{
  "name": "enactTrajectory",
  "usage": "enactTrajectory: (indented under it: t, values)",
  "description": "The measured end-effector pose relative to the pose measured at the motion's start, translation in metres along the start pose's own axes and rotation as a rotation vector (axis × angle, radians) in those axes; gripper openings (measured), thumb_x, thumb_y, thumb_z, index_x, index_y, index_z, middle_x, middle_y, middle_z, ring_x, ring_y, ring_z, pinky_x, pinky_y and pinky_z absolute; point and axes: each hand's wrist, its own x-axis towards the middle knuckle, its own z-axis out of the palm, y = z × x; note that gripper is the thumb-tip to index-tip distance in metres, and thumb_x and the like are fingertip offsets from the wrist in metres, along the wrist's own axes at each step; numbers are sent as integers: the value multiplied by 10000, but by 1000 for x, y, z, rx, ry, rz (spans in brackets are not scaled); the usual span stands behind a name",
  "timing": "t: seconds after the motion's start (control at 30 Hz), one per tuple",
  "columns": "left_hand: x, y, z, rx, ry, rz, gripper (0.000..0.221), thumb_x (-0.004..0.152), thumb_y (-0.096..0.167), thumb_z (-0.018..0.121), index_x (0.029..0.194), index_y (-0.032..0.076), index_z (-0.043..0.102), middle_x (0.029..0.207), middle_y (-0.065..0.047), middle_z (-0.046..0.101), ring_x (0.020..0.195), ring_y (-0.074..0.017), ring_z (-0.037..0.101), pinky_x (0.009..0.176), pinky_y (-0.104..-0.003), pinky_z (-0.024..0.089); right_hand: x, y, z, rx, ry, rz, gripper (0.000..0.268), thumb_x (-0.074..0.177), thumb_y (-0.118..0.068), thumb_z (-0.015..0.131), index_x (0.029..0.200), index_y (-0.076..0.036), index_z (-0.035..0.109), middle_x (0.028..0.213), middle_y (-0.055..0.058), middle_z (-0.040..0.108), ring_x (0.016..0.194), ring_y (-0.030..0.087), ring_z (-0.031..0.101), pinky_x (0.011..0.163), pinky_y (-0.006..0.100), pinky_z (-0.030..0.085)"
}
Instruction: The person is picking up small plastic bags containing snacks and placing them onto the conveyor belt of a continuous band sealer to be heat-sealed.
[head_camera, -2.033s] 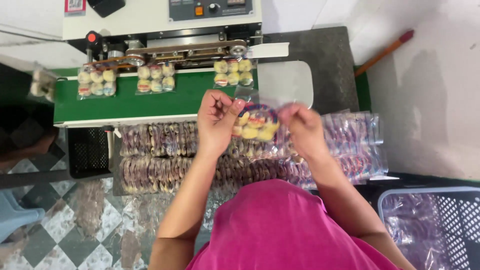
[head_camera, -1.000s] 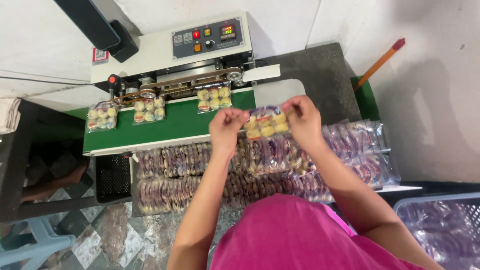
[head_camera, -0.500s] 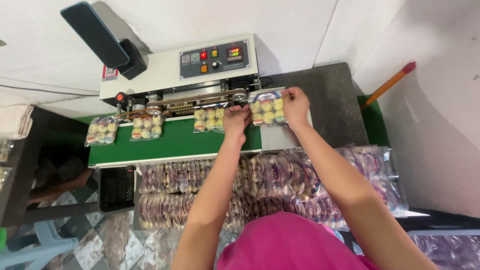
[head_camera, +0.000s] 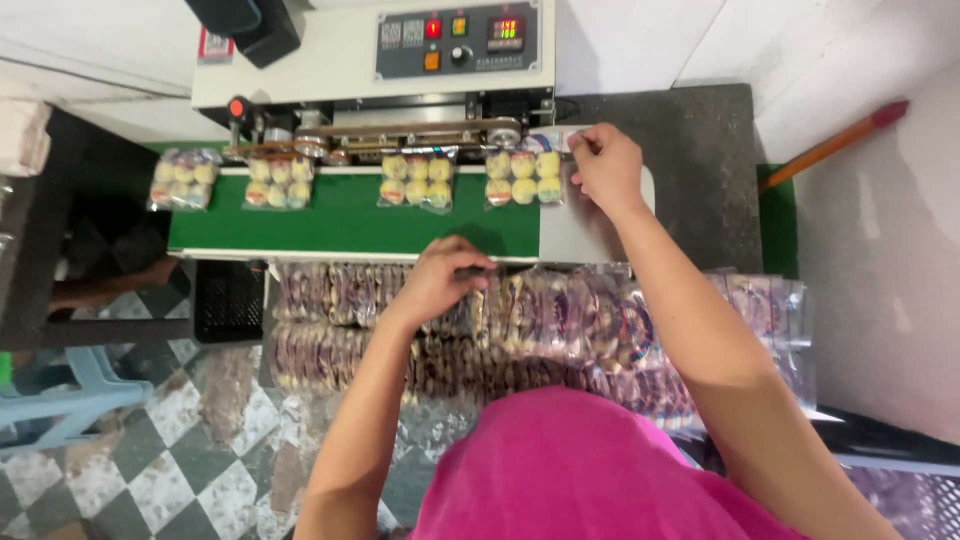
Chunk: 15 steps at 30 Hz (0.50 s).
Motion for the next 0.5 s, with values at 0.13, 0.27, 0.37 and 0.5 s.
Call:
enactTrajectory:
  t: [0.13,0.27,0.37,0.5]
  values:
    - [4,7,4,-3,2,-5,310,824,293,875,1127,288,810,1158,-75,709,1104,-412,665,1019,-512,522,-42,-20,-25,23,-25,-37,118,994,-158,691,1026,-63,754,908,134,742,615,212,759,421,264,651]
    - [11,5,1,-89,-11,41,321,818,310,888,1118,246,794,1098,-95,746,1080,-408,695,994,-494,537,-94,-23,-54,91,-65,-161,102,1024,-112,715,1044,-16,742,815,161,720,581,216,726,456,286,619]
    - [8,-8,11,-204,-35,-72,365,801,285,910,1128,232,756,1063,-40,782,1074,-326,730,987,-460,551,-145,-24,-71,108,-47,-169,67,1026,-93,728,1020,-27,741,722,153,711,546,203,705,481,290,590]
    - [2,-6,7,-323,-68,-179,369,782,224,931,1102,214,746,1027,-11,809,1037,-218,770,952,-364,592,-194,-19,-80,161,5,-51,53,996,-45,737,1030,-11,759,818,168,732,621,213,736,549,315,637]
